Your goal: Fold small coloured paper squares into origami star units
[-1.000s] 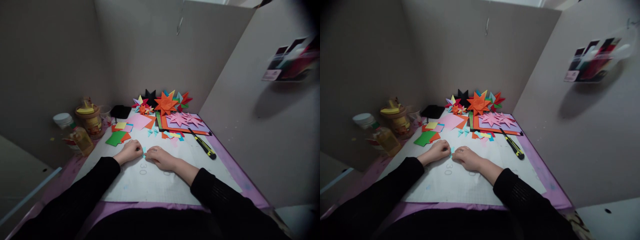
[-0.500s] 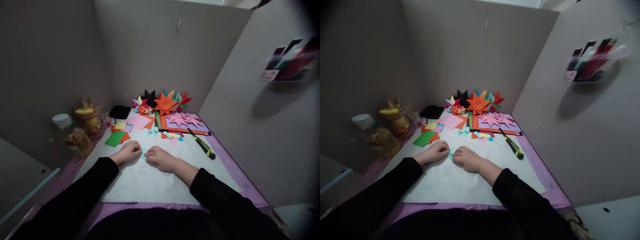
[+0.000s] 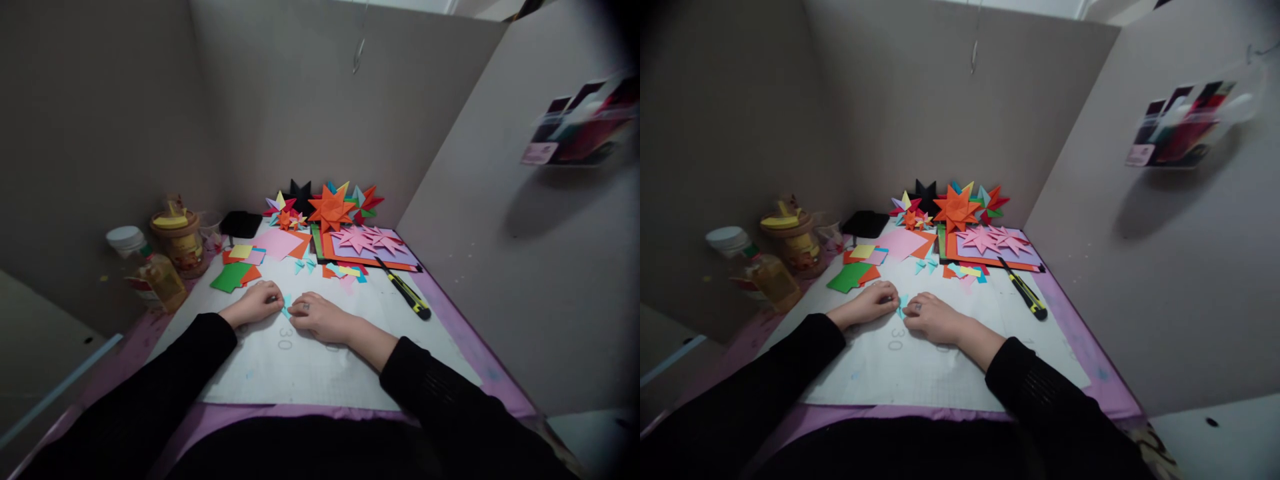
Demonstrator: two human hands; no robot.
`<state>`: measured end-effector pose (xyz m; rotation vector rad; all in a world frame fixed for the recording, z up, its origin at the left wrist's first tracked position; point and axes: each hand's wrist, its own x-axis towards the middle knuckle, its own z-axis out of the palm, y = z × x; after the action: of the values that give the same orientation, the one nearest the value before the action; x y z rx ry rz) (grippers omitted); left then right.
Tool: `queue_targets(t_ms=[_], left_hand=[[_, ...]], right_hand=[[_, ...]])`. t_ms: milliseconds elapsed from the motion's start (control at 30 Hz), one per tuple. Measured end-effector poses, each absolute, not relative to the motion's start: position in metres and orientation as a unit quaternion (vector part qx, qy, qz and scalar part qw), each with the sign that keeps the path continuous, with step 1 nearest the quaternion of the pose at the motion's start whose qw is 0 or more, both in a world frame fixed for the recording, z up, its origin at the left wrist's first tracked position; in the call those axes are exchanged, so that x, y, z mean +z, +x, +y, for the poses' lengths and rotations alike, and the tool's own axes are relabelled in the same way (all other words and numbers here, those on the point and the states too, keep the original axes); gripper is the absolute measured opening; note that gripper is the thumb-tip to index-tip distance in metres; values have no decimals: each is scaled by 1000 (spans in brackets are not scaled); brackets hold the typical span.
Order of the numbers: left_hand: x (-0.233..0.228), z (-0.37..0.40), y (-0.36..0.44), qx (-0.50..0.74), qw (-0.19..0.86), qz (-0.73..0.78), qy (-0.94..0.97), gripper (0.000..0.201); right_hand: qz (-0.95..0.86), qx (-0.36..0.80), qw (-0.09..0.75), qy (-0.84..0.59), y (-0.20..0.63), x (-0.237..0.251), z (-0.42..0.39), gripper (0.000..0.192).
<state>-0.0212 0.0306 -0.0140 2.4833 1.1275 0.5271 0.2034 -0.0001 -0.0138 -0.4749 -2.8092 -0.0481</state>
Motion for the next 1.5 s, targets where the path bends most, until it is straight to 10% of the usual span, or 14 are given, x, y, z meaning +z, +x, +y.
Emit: queue_targets(t_ms=[1500], left_hand=[[-11, 29, -16, 173, 161, 421, 875, 18]], right_hand=[[-947, 120, 228, -192, 206, -23, 2, 34]])
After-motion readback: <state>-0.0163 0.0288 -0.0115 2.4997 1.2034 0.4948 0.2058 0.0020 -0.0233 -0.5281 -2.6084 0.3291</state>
